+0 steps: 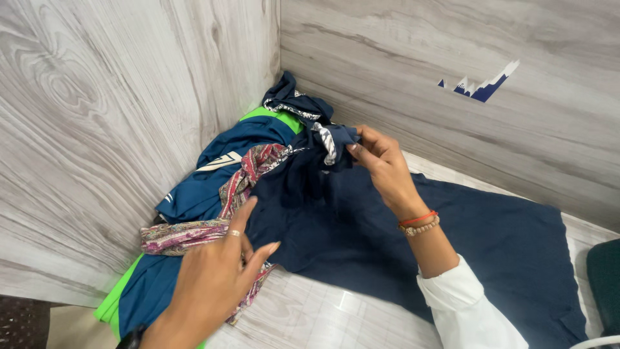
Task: The person folds several garments on a tiled floor next to an open suitcase. They fold a dark blue top, a blue track jacket, and a patterned top, placing each folded item into the suitcase. The person handles the clothes one at a time, smoothing and folding them neatly before packing.
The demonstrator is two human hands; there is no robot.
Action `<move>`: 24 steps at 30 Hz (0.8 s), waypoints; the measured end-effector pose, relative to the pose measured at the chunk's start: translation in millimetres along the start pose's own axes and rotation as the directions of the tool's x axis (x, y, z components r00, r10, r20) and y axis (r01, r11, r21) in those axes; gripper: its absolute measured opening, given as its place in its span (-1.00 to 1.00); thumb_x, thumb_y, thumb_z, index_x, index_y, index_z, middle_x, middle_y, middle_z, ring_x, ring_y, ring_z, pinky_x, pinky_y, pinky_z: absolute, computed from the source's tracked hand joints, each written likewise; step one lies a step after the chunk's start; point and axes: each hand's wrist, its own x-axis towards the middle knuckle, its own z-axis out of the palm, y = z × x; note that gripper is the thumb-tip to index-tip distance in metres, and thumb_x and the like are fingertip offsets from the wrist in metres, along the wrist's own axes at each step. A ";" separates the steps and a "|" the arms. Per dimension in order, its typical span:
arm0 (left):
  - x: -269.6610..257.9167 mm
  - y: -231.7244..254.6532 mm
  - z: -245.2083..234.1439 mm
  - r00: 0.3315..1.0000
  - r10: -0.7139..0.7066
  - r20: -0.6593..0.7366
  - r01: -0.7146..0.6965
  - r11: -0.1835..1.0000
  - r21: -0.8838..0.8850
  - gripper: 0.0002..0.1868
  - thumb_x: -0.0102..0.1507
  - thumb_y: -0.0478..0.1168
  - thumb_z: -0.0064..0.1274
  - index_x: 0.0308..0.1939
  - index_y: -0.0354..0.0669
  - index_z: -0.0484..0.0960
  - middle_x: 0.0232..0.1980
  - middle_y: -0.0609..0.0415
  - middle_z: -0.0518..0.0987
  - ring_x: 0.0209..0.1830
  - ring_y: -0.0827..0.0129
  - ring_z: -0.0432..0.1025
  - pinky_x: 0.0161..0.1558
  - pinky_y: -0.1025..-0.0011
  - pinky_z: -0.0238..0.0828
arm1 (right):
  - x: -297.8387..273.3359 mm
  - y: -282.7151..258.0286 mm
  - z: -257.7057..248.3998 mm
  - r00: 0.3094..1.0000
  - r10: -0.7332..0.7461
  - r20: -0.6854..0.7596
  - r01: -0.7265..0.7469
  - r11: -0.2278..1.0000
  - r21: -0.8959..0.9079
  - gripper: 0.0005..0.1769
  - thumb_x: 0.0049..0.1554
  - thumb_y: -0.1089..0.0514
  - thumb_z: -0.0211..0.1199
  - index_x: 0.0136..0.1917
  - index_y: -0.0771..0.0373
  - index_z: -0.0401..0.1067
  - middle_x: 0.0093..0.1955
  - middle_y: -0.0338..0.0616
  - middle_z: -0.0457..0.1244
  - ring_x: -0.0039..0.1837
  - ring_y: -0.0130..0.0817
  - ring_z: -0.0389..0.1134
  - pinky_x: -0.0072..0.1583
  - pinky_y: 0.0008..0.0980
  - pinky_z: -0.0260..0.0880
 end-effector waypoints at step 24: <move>130.6 -71.9 73.7 0.967 0.187 -0.172 -0.168 0.979 0.120 -0.79 0.19 -0.21 0.09 -0.18 -0.27 0.64 -0.57 -0.08 0.56 -0.42 -0.06 0.56 -0.26 0.01 0.48 | -133.3 -144.2 -102.0 0.867 -0.349 -0.356 0.108 0.829 -0.549 -0.80 0.32 0.54 0.01 0.07 0.38 0.38 0.08 0.17 0.35 0.16 -0.18 0.45 0.28 -0.29 0.50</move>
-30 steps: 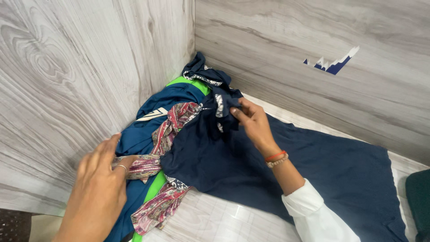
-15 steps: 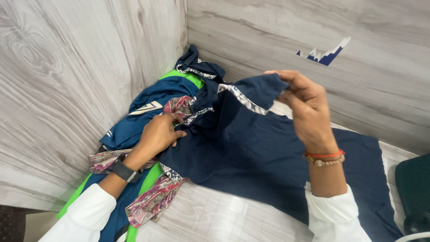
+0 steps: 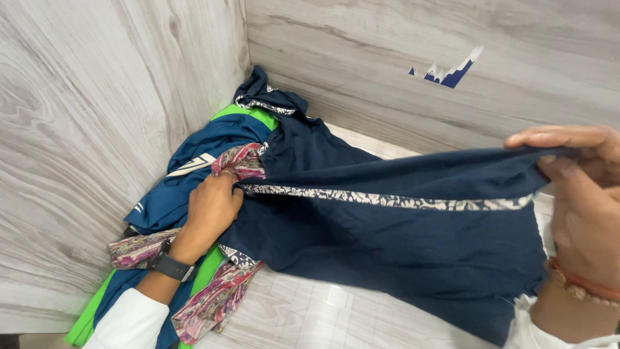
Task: The person folds several garments on a tiled floor next to an open suitcase. They fold a dark blue top, a blue track jacket, and a patterned top, placing each folded item into the suitcase. The person handles the clothes one at a time, smoothing and folding them neatly before packing.
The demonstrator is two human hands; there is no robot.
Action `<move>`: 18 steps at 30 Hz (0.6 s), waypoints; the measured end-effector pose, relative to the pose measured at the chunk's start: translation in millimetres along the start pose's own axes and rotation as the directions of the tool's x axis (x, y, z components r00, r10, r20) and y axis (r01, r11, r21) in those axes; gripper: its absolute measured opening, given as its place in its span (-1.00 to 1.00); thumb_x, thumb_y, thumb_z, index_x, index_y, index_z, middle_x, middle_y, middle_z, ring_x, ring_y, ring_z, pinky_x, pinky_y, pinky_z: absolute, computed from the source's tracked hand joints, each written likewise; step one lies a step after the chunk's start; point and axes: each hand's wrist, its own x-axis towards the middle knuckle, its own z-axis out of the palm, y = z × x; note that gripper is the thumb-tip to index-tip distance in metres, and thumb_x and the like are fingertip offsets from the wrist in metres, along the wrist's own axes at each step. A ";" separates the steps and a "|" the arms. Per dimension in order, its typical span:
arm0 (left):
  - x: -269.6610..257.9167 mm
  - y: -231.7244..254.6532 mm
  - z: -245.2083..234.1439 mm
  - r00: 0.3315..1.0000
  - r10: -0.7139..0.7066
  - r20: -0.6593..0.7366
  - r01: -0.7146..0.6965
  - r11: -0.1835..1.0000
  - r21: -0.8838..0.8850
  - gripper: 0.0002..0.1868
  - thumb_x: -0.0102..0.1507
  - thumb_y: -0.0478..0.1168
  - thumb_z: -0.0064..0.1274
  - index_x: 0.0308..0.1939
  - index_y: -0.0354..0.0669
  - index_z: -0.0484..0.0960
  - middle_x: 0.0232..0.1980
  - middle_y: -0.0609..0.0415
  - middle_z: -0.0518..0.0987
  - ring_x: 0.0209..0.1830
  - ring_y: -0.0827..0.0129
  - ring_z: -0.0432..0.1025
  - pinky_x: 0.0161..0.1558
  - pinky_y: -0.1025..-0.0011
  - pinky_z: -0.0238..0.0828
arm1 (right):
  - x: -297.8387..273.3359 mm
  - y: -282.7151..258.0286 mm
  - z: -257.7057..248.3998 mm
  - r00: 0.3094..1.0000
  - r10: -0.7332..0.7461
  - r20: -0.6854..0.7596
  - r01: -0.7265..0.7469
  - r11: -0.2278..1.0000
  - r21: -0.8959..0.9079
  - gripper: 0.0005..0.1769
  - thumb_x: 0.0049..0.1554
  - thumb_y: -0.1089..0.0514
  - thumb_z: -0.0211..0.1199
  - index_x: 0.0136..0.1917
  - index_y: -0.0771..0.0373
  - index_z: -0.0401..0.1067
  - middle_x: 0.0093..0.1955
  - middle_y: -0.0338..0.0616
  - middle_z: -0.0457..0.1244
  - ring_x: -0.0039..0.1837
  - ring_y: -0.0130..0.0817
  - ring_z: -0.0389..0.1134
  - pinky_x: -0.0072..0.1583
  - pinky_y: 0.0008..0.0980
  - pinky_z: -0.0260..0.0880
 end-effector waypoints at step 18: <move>-30.3 118.2 -78.3 0.889 0.440 0.130 -0.431 0.898 -0.088 -0.53 0.31 -0.14 0.04 0.25 -0.30 0.46 0.04 -0.20 0.56 0.08 -0.01 0.46 0.06 0.11 0.39 | -104.7 55.7 25.4 0.835 0.187 0.517 0.106 0.868 -0.485 -0.42 0.19 0.04 0.15 0.44 0.25 0.27 0.52 0.02 0.17 0.57 -0.10 0.13 0.44 -0.14 0.22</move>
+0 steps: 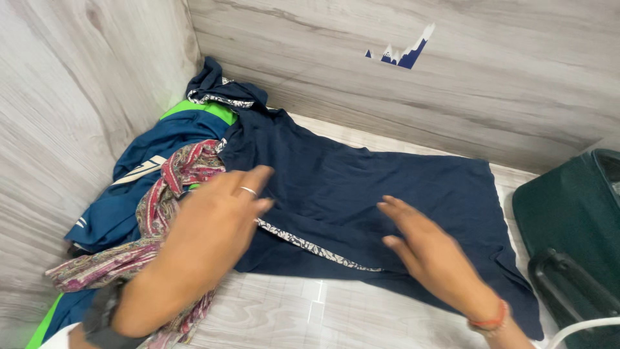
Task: The person folds several garments on a tiled floor next to an open suitcase. They fold a dark blue top, a blue track jacket, and a patterned top, placing each folded item into the suitcase. The person handles the clothes one at a time, smoothing and folding them neatly before packing.
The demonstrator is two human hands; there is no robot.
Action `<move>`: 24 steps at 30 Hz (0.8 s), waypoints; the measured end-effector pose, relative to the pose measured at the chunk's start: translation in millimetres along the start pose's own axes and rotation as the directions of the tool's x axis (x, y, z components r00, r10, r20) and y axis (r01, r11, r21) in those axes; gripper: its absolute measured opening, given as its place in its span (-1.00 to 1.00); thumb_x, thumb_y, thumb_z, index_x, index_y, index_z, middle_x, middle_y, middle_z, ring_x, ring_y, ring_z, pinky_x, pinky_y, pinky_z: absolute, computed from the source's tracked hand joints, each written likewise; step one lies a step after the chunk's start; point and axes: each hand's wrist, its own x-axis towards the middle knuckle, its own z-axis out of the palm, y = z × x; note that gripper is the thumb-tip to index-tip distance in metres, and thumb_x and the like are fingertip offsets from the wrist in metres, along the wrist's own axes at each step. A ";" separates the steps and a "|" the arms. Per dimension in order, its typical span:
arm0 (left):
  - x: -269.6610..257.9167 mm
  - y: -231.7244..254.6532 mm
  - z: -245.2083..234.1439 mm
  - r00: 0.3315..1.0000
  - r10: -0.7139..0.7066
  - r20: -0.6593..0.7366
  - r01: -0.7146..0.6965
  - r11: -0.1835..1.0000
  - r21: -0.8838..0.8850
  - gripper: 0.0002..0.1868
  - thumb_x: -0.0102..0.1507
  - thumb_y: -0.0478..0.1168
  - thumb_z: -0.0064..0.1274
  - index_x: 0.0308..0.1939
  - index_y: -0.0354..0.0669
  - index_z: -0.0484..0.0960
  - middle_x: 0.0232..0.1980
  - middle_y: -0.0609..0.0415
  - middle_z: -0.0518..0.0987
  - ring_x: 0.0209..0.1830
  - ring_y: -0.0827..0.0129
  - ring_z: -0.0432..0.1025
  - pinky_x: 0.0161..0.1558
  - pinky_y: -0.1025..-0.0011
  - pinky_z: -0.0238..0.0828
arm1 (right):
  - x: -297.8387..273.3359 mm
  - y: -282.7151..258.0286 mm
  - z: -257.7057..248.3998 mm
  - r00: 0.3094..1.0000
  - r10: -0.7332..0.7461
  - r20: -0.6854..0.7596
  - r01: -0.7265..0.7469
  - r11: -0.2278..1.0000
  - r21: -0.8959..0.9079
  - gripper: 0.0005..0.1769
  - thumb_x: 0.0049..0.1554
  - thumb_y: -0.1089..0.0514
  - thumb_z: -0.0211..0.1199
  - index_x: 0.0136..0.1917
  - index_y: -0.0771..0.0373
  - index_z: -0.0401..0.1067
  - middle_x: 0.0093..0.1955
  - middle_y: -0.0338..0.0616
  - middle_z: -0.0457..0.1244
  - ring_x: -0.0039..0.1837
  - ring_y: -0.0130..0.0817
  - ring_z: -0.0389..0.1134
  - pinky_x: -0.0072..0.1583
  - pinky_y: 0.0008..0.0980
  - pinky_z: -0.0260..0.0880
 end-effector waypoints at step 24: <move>181.8 -77.9 154.7 0.960 0.240 0.145 -0.232 0.970 -0.075 -0.61 0.30 -0.26 -0.05 0.18 -0.29 0.58 0.18 -0.15 0.59 0.13 -0.05 0.49 0.07 0.09 0.46 | 50.5 235.0 8.5 0.920 0.263 -0.290 -0.370 0.827 -0.423 -0.55 0.12 0.26 0.14 0.29 0.27 0.43 0.21 0.08 0.36 0.22 0.07 0.36 0.19 -0.02 0.38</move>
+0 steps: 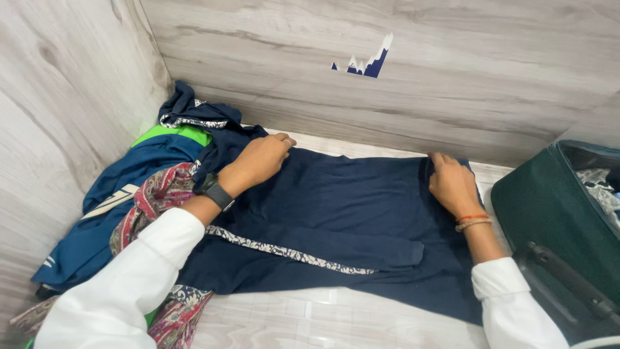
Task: The person folds several garments on a tiled floor next to an open suitcase. They fold a dark blue top, a blue track jacket, and a patterned top, placing each folded item into the suitcase. The person handles the clothes one at a time, smoothing and folding them neatly before packing.
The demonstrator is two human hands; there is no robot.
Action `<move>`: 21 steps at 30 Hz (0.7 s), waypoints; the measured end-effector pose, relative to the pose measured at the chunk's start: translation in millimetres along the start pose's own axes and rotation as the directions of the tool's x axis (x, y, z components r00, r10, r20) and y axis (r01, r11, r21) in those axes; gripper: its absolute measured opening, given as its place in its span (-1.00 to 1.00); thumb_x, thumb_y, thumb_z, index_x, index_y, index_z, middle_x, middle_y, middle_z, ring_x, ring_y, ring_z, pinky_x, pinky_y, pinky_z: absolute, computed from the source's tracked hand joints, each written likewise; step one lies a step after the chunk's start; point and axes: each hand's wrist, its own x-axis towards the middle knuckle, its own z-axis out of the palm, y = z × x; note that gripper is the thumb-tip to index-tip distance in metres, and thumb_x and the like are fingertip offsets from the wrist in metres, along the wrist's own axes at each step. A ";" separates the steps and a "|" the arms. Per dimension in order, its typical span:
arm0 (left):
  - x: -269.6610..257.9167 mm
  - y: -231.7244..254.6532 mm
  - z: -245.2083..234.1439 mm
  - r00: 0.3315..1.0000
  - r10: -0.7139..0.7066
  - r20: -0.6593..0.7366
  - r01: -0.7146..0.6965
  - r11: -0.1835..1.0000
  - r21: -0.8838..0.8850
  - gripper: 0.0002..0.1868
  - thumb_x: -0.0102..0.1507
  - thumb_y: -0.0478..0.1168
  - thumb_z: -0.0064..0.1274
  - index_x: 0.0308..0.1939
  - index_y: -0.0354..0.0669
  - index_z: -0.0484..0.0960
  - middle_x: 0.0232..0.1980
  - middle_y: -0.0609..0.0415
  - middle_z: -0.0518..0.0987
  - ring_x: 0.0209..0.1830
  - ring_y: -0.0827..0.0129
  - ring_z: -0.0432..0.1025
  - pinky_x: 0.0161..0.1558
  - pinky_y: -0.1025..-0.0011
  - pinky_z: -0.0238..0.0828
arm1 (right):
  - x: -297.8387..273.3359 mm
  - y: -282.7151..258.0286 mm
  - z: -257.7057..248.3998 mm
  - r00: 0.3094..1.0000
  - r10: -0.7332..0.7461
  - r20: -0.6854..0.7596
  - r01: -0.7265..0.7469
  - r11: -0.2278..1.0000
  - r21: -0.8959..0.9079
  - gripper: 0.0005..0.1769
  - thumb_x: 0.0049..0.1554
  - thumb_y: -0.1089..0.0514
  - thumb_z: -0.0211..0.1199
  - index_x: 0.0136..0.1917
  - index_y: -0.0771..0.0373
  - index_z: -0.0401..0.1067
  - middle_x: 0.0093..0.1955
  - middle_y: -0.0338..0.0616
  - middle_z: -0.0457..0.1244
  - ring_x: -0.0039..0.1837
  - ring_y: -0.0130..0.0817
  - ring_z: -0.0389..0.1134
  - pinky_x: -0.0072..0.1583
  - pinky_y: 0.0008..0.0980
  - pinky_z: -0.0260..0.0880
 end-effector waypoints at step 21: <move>-1.5 -33.9 -39.2 0.979 -0.061 -0.196 0.129 0.924 0.360 -0.77 -0.02 -0.11 0.41 -0.39 -0.13 0.77 -0.21 0.02 0.56 0.01 0.13 0.37 0.06 0.18 0.25 | 8.4 58.4 -45.1 0.988 0.151 -0.010 -0.151 0.979 -0.138 -0.75 -0.08 0.18 0.41 -0.06 0.11 0.62 0.01 -0.01 0.35 0.16 0.01 0.36 0.12 -0.04 0.41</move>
